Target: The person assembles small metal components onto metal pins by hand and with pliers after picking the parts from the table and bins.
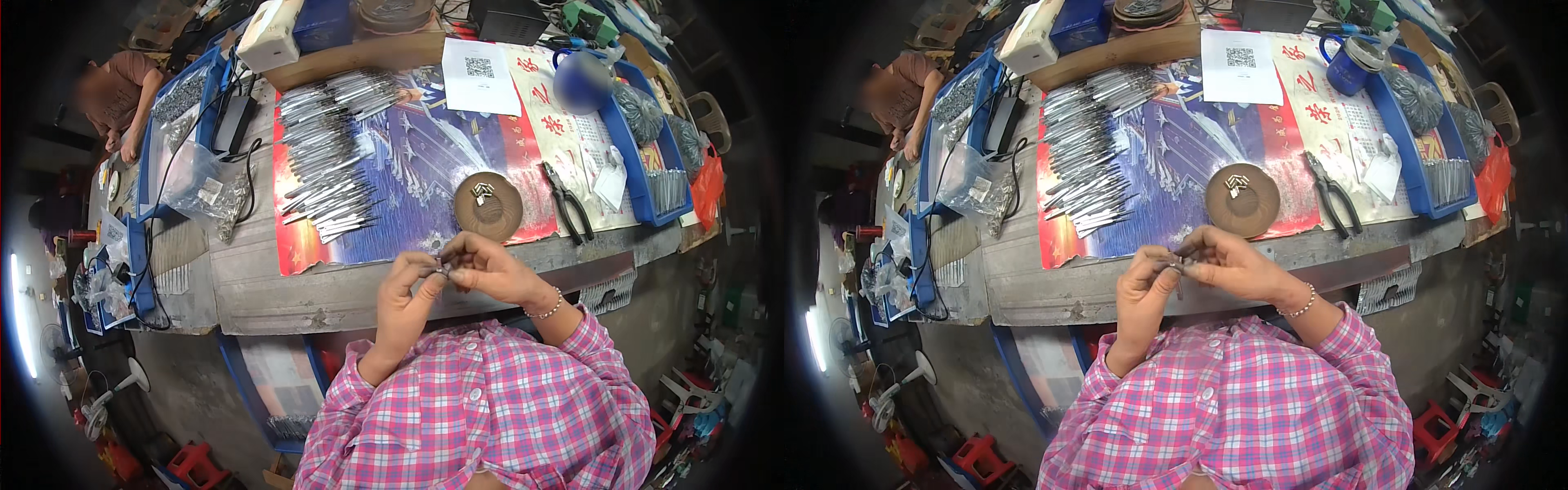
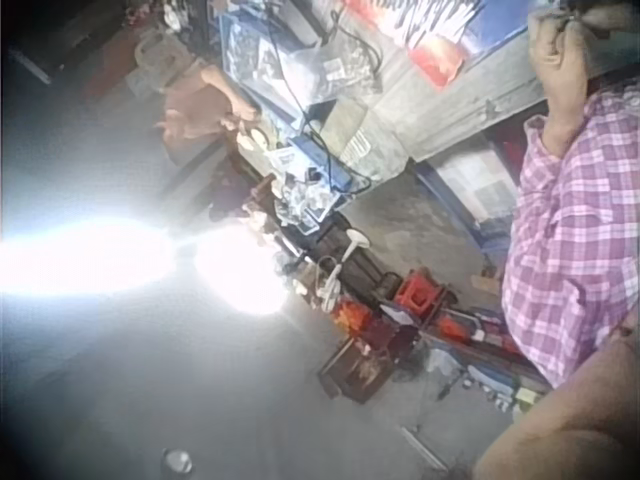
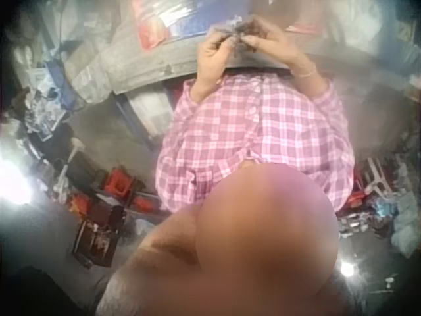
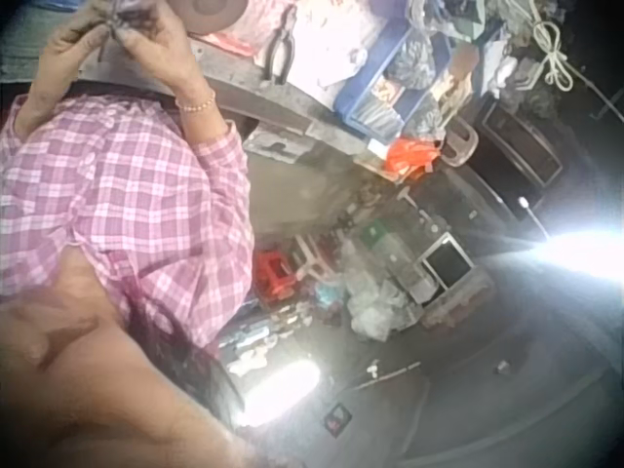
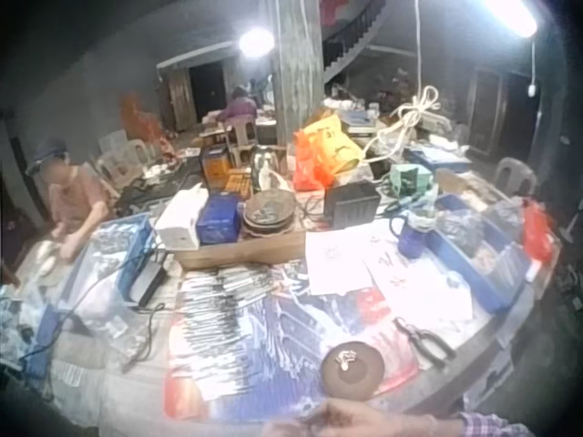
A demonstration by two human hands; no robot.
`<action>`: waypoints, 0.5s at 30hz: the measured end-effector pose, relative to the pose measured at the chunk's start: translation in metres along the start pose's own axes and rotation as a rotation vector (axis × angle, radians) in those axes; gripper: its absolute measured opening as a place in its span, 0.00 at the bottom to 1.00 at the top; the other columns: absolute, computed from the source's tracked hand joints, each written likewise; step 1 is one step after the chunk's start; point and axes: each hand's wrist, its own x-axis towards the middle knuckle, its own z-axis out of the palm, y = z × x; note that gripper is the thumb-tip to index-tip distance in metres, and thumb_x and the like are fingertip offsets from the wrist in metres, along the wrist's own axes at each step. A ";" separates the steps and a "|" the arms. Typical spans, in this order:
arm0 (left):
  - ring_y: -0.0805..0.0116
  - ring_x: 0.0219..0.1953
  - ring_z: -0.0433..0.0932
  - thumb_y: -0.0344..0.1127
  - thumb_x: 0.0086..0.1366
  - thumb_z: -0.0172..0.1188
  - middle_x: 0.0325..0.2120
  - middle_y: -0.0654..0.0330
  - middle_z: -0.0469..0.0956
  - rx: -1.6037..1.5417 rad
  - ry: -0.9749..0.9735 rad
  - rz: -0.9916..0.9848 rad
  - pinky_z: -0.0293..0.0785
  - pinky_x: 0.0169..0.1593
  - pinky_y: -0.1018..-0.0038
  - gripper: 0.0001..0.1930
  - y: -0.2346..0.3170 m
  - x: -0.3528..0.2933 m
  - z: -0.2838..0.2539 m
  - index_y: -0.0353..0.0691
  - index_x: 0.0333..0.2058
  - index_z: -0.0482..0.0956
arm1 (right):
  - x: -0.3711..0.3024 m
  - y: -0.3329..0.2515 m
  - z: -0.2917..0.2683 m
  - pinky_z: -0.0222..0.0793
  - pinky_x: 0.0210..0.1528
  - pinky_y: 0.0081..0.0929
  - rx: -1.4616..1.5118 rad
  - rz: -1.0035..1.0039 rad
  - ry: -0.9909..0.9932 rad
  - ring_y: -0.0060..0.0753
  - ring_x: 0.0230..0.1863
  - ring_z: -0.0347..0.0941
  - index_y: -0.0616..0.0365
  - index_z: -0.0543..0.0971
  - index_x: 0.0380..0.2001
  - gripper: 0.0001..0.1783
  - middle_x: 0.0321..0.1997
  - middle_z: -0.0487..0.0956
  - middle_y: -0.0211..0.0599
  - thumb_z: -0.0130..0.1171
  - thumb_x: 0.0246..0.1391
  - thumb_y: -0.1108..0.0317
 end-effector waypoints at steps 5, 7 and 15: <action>0.72 0.37 0.70 0.30 0.59 0.56 0.35 0.59 0.69 0.039 -0.032 0.162 0.67 0.39 0.80 0.06 -0.005 0.010 0.001 0.32 0.32 0.76 | 0.000 0.014 0.017 0.66 0.36 0.18 -0.044 -0.052 -0.090 0.17 0.34 0.68 0.61 0.67 0.43 0.13 0.33 0.72 0.27 0.50 0.57 0.67; 0.71 0.37 0.70 0.29 0.59 0.57 0.36 0.58 0.69 -0.041 -0.027 0.060 0.66 0.41 0.79 0.06 0.007 0.008 0.010 0.32 0.32 0.75 | 0.001 0.027 0.013 0.66 0.36 0.20 0.114 0.110 -0.256 0.19 0.33 0.68 0.62 0.69 0.40 0.13 0.30 0.72 0.27 0.48 0.59 0.63; 0.70 0.36 0.72 0.28 0.57 0.57 0.32 0.57 0.72 0.155 0.123 0.233 0.67 0.43 0.76 0.07 0.013 0.007 0.009 0.30 0.33 0.74 | 0.001 0.015 0.029 0.65 0.31 0.31 -0.390 -0.106 -0.079 0.32 0.28 0.71 0.65 0.67 0.40 0.17 0.26 0.73 0.38 0.42 0.61 0.59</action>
